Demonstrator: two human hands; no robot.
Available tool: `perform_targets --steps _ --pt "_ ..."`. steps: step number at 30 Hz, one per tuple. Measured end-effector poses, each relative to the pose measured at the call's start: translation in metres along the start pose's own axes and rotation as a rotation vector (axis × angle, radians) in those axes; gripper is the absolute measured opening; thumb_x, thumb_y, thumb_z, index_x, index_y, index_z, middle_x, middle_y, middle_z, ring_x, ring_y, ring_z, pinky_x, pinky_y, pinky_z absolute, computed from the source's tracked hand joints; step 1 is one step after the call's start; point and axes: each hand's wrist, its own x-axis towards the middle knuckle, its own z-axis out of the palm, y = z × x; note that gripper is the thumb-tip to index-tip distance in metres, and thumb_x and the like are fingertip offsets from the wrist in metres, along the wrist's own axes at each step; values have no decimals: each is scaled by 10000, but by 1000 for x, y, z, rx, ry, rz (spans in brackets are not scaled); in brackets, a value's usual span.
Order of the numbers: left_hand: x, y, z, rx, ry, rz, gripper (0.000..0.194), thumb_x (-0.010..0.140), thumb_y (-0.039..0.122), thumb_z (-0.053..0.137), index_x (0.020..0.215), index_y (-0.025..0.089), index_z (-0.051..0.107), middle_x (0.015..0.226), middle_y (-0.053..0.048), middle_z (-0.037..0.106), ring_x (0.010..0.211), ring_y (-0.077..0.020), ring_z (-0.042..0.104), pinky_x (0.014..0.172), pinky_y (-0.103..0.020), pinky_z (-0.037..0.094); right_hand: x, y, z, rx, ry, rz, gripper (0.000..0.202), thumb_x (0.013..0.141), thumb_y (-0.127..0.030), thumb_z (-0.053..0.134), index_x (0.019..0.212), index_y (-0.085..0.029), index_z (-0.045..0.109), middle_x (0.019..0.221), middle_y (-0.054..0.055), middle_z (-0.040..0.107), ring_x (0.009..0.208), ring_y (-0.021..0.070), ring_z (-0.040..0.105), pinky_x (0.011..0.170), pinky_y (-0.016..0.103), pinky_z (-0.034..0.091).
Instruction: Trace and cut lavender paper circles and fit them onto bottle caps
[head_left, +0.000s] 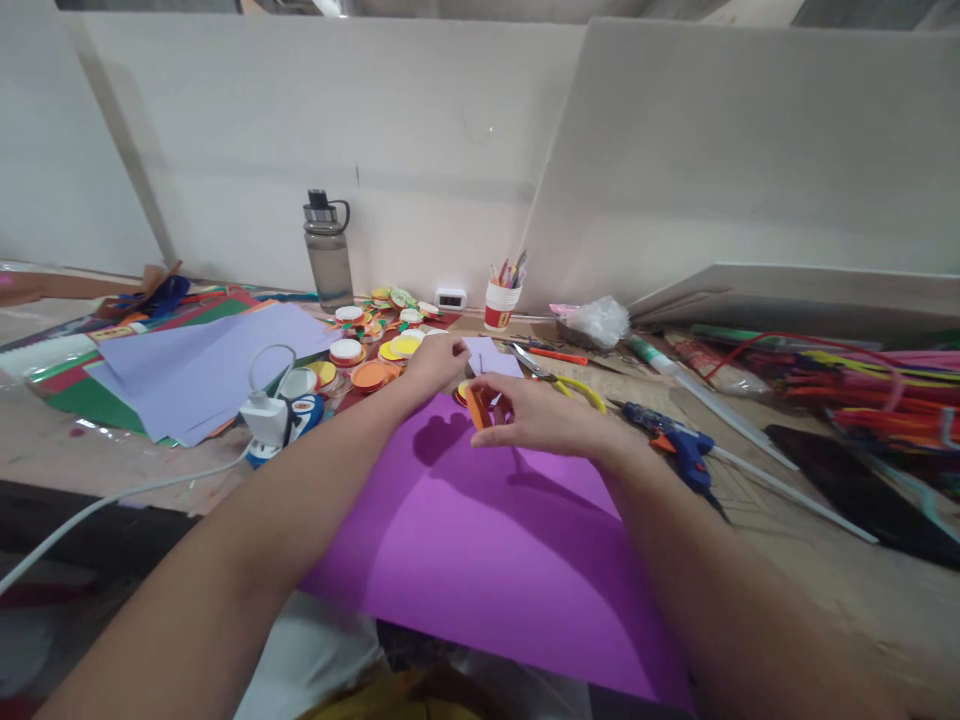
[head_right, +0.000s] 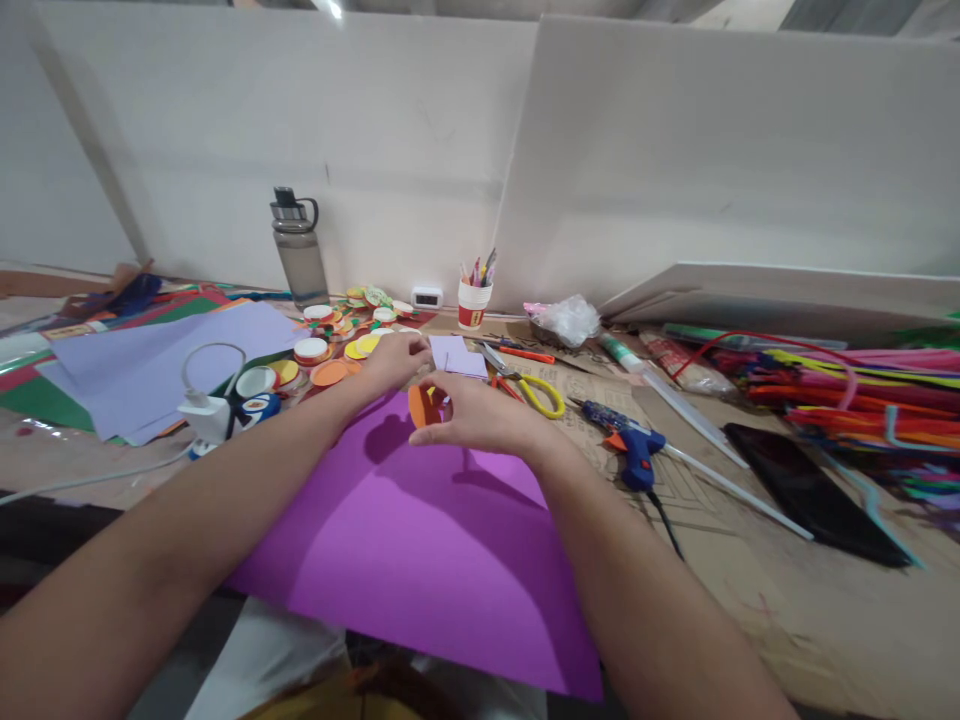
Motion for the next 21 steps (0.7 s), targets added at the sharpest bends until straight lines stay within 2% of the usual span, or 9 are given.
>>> perform_targets --steps 3,6,10,15,21 --pt "1 -4 0 -20 11 17 176 818 212 563 751 169 720 807 -73 713 745 -190 603 746 -309 452 0 -1 10 -163 -8 15 575 708 -439 795 1222 -243 629 1108 82 678 954 262 634 814 380 486" --pt "1 -6 2 -31 15 27 181 826 234 563 747 168 711 786 -78 705 730 -198 597 736 -325 450 0 1 18 -270 -12 76 645 706 -476 782 1280 -238 609 1176 136 645 1007 327 635 822 422 486" --pt "-2 -2 5 -41 10 33 163 820 199 560 761 172 708 805 -81 710 752 -200 605 759 -329 460 -1 4 25 -368 -14 75 597 734 -461 759 1259 -208 626 1177 187 617 1003 373 635 820 453 487" --pt "-6 5 8 -40 -9 37 174 843 210 557 811 172 723 827 -80 722 759 -189 623 789 -318 482 0 0 28 -391 -49 90 537 786 -413 720 1265 -196 613 1242 195 580 1045 358 623 863 432 479" --pt "-8 9 11 9 -49 26 177 850 200 579 864 179 754 898 -75 739 831 -189 651 826 -307 499 1 -11 23 -372 -102 159 495 805 -401 702 1221 -149 612 1208 164 596 1031 306 627 849 370 470"
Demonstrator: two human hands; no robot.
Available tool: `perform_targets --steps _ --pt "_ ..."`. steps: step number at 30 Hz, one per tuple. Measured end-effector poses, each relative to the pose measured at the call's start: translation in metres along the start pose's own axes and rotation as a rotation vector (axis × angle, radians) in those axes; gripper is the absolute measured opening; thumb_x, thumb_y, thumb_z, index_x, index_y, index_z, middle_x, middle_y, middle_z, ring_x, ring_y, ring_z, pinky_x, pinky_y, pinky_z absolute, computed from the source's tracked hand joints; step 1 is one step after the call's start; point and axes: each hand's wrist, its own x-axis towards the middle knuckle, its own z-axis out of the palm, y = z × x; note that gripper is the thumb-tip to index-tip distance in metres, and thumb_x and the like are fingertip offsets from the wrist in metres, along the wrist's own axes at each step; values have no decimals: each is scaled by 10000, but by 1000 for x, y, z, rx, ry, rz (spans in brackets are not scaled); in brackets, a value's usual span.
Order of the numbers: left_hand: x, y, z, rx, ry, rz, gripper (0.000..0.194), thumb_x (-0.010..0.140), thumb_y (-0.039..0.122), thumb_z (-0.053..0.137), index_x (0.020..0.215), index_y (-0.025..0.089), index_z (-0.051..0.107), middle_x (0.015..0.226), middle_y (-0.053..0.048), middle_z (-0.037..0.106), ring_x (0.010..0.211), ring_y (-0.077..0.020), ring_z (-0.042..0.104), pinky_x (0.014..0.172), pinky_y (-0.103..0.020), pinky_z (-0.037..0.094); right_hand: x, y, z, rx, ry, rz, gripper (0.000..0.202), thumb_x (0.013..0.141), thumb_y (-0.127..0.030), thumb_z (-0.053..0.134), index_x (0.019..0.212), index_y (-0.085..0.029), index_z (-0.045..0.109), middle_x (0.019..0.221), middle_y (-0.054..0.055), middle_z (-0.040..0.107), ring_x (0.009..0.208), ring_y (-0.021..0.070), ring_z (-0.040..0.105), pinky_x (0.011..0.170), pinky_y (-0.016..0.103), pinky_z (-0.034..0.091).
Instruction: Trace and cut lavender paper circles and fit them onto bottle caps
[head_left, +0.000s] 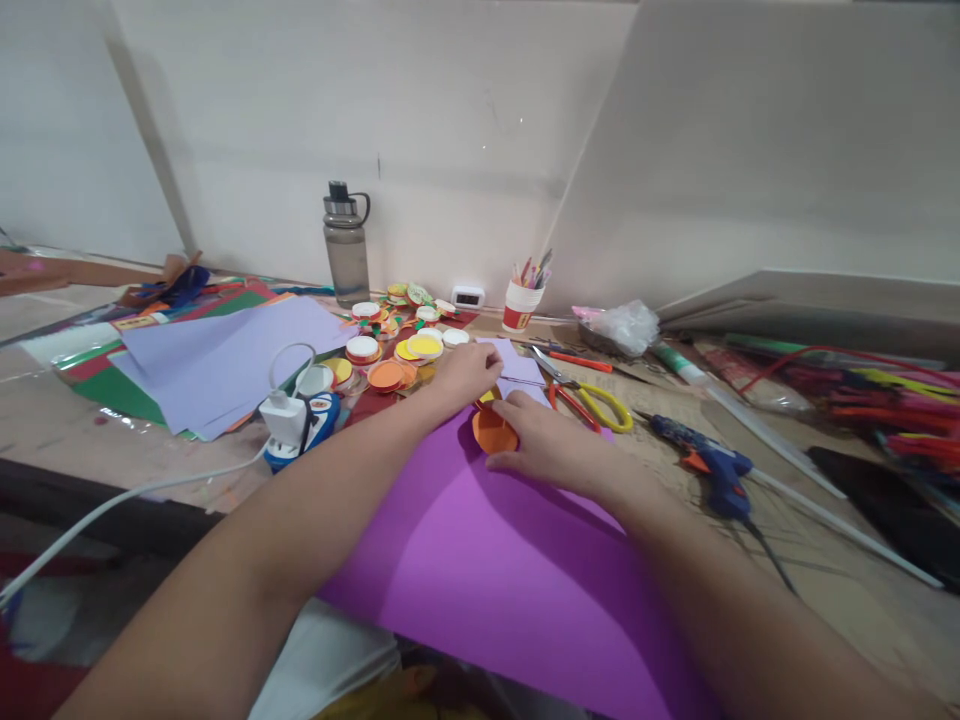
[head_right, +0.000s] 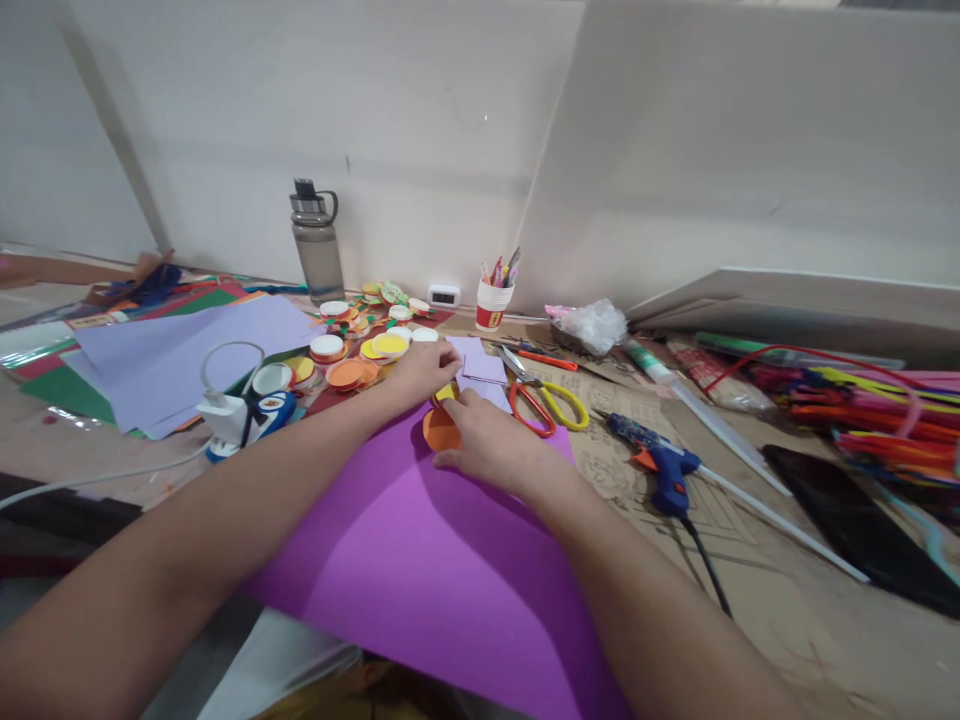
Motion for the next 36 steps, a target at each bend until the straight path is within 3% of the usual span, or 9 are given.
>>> perform_targets --steps 5,8,10,13,16,20,23,30,36 --pt "1 1 2 -39 28 35 171 852 199 567 841 163 734 857 -76 742 801 -193 647 790 -324 484 2 5 -1 -22 21 34 490 794 -474 714 1157 -154 641 1161 146 625 998 298 631 823 366 467" --pt "3 5 -1 -169 117 38 151 860 233 580 830 171 714 849 -64 739 810 -190 645 788 -323 470 4 15 -4 -4 115 63 478 790 -502 717 1123 -164 661 1111 136 657 974 296 636 812 373 473" --pt "5 8 -3 -318 183 20 153 873 258 580 816 175 696 851 -57 736 816 -179 644 787 -311 465 7 24 -7 40 240 115 473 793 -499 717 1119 -159 667 1086 141 668 951 289 641 802 381 484" --pt "7 15 -6 -609 212 -88 167 892 263 568 779 169 648 838 -49 714 756 -147 636 716 -269 458 11 37 -11 174 553 173 571 784 -468 732 1241 -144 620 1167 172 638 991 290 639 810 401 513" --pt "6 23 -8 -939 94 -247 225 931 333 547 805 160 615 835 -51 680 663 -123 614 602 -240 429 16 46 -12 381 775 125 639 759 -426 752 1314 -163 576 1240 171 611 1045 281 635 813 402 547" --pt "-2 34 -10 -1326 -264 -315 433 907 579 555 917 154 633 807 -62 650 615 -136 607 577 -261 466 20 49 -11 562 773 51 621 744 -395 753 1305 -193 578 1259 145 625 985 248 658 821 412 567" --pt "-5 38 -9 -1458 -410 -263 490 854 631 611 935 151 658 819 -63 651 626 -131 601 619 -279 509 20 47 -11 571 775 34 667 711 -395 774 1313 -188 573 1284 151 621 993 261 655 836 442 565" --pt "-2 32 -7 -1502 -423 -207 336 832 438 734 1041 177 697 851 -43 678 654 -106 604 623 -239 505 17 44 -16 573 741 -8 676 693 -364 783 1321 -212 583 1344 136 606 1062 277 638 875 461 551" --pt "-1 33 -12 -1525 -451 -267 195 796 186 773 951 127 672 756 -21 665 586 -72 606 554 -189 472 16 48 -21 785 653 -63 580 743 -407 755 1283 -250 610 1279 97 659 1058 254 652 893 444 546"
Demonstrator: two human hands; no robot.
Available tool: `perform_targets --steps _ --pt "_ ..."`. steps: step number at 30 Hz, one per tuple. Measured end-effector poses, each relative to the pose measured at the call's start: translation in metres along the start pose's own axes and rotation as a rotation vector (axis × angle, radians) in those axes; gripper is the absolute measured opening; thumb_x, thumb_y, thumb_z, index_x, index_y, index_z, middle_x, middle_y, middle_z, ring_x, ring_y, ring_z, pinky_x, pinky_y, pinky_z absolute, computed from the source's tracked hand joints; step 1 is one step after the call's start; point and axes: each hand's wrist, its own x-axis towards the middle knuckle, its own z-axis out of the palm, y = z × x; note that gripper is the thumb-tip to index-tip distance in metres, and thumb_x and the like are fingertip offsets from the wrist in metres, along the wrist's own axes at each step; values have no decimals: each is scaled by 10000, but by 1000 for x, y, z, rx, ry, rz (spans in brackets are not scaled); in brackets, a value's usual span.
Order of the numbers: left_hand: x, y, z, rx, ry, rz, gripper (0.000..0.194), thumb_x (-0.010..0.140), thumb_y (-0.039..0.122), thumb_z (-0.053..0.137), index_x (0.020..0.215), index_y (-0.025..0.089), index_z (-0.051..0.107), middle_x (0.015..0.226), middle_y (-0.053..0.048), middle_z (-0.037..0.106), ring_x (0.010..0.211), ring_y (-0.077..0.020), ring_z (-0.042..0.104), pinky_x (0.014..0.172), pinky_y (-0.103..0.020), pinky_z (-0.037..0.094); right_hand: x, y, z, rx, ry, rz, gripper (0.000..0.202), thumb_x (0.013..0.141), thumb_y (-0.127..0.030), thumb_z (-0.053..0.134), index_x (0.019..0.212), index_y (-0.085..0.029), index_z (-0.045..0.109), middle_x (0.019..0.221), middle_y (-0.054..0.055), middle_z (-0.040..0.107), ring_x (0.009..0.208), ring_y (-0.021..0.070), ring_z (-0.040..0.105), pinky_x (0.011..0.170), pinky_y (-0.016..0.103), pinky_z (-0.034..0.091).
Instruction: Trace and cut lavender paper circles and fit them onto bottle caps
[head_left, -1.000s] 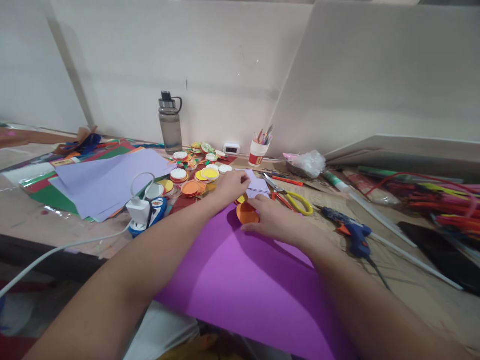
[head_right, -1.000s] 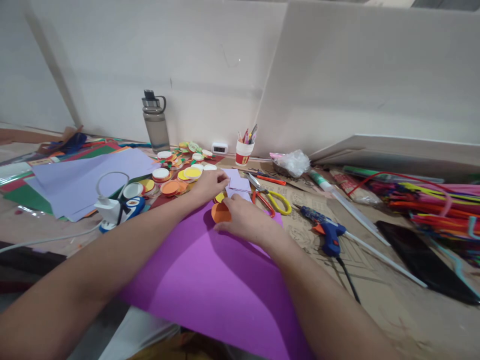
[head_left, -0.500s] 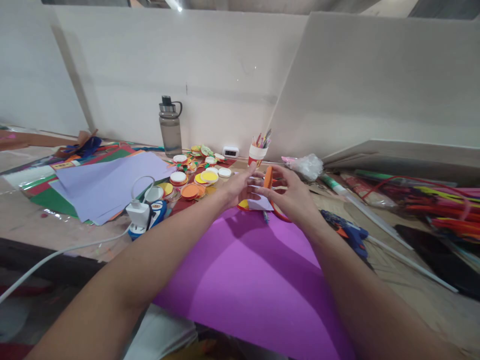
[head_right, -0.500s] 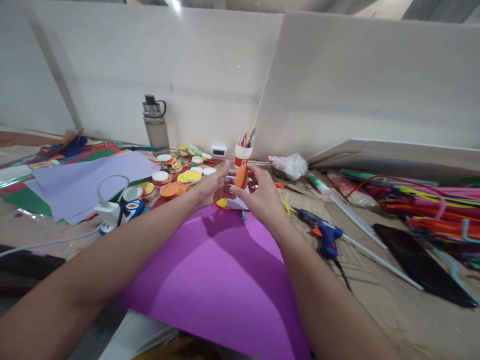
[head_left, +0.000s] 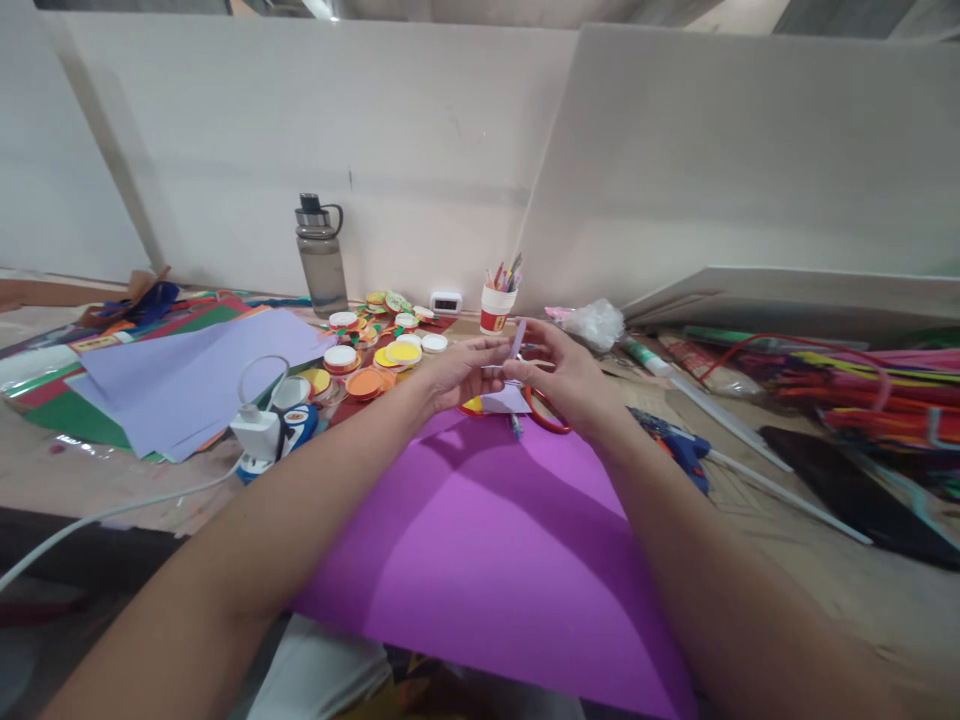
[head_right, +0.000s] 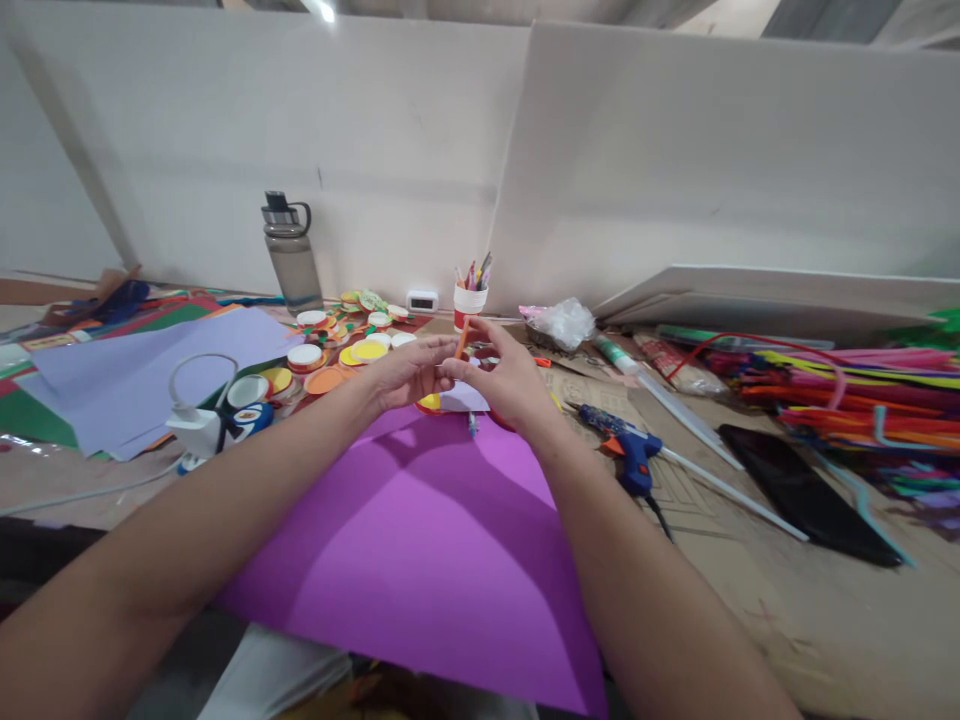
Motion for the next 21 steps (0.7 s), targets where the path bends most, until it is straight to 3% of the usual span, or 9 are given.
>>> perform_targets --steps 4,7,10,12,15,18,21 --pt "0 4 0 4 92 60 161 758 86 759 842 125 628 653 13 621 543 -60 590 515 -164 428 5 9 -4 143 12 17 540 762 -420 726 1252 -219 623 1229 94 682 1057 243 653 902 423 545" --pt "1 8 -7 -6 233 170 174 742 84 734 841 154 609 685 23 642 555 -72 612 516 -177 430 9 15 -9 119 203 57 513 771 -391 696 1231 -177 623 1140 108 696 997 231 664 877 407 551" --pt "4 13 -17 5 406 237 171 730 99 704 841 171 596 705 23 658 570 -82 627 496 -178 405 10 19 -17 -82 338 32 383 816 -355 641 1148 -166 662 1059 106 706 945 221 668 871 395 550" --pt "6 15 -23 -13 506 256 152 726 96 678 817 169 580 669 23 640 549 -78 609 472 -171 368 10 19 -19 -263 273 22 314 829 -347 645 1088 -174 687 1046 100 716 909 219 670 873 400 546" --pt "8 16 -28 -62 598 270 130 710 82 641 780 157 561 615 27 600 499 -65 554 440 -168 311 6 21 -14 -508 17 -16 334 819 -342 704 1108 -173 695 1125 116 712 989 245 668 930 429 524" --pt "9 17 -29 -95 611 298 133 692 74 619 767 156 546 592 40 567 477 -54 512 426 -171 271 2 25 -4 -713 -196 -71 488 794 -345 761 1236 -164 659 1282 151 659 1214 296 590 1053 458 447" --pt "10 17 -30 -112 608 324 152 675 75 620 770 162 537 597 49 557 475 -49 494 428 -172 267 0 32 3 -827 -355 -21 604 776 -380 778 1325 -185 616 1338 141 638 1260 310 566 1074 434 427"
